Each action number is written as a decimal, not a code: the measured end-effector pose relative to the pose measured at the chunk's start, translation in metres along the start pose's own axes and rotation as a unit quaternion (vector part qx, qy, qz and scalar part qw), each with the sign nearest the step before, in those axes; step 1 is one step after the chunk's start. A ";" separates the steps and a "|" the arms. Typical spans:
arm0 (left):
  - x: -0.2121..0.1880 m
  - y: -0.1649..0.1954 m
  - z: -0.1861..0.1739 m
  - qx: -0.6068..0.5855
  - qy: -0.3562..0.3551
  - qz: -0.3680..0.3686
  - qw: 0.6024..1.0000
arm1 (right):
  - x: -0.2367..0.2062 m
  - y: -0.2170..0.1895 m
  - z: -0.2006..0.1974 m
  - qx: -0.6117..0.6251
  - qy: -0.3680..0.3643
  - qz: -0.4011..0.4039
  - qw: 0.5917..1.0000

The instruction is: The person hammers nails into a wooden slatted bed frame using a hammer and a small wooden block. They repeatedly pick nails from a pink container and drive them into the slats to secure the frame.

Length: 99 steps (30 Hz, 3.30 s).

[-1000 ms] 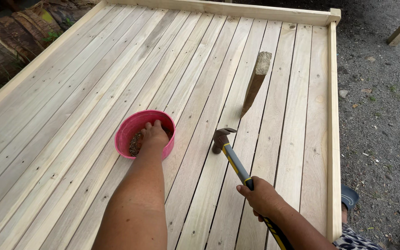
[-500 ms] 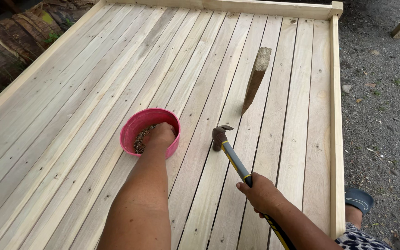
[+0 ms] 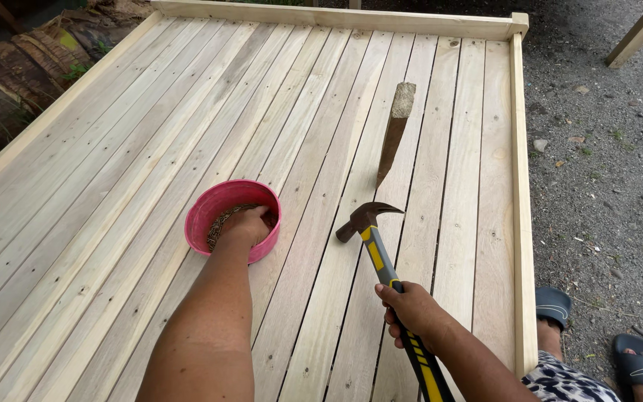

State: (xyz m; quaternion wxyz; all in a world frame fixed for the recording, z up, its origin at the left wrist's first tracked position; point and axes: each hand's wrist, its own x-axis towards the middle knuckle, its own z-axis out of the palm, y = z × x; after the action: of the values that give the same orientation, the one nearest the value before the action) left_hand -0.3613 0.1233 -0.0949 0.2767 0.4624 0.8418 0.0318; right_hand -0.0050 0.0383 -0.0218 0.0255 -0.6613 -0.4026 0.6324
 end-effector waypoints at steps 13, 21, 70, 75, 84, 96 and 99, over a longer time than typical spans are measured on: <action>-0.036 0.043 -0.001 0.027 -0.017 0.003 0.999 | -0.003 -0.001 -0.002 -0.048 0.018 0.020 0.999; -0.013 0.029 0.006 -0.002 0.007 -0.028 1.000 | -0.001 0.001 -0.002 -0.035 0.019 0.021 0.999; 0.031 0.088 0.009 -0.534 0.215 0.165 0.801 | 0.024 0.023 -0.044 0.066 0.124 0.023 0.990; 0.019 0.141 0.044 -0.463 0.151 0.177 0.855 | 0.022 0.020 -0.040 0.015 0.122 0.028 0.992; 0.006 0.187 0.139 -0.391 0.034 0.152 0.907 | 0.013 0.026 -0.040 0.068 0.132 0.039 0.988; -0.007 0.201 0.156 -0.342 0.126 0.116 0.924 | 0.012 0.017 -0.048 -0.025 0.143 0.046 0.988; -0.014 0.202 0.148 -0.325 0.069 0.083 0.939 | 0.017 0.016 -0.047 -0.050 0.139 0.067 0.987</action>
State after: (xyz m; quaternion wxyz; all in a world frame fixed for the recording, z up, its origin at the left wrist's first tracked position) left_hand -0.1285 0.1972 -0.1516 0.3499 0.4119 0.7611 0.3586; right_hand 0.0414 0.0598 -0.0345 0.0055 -0.7684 -0.3815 0.5138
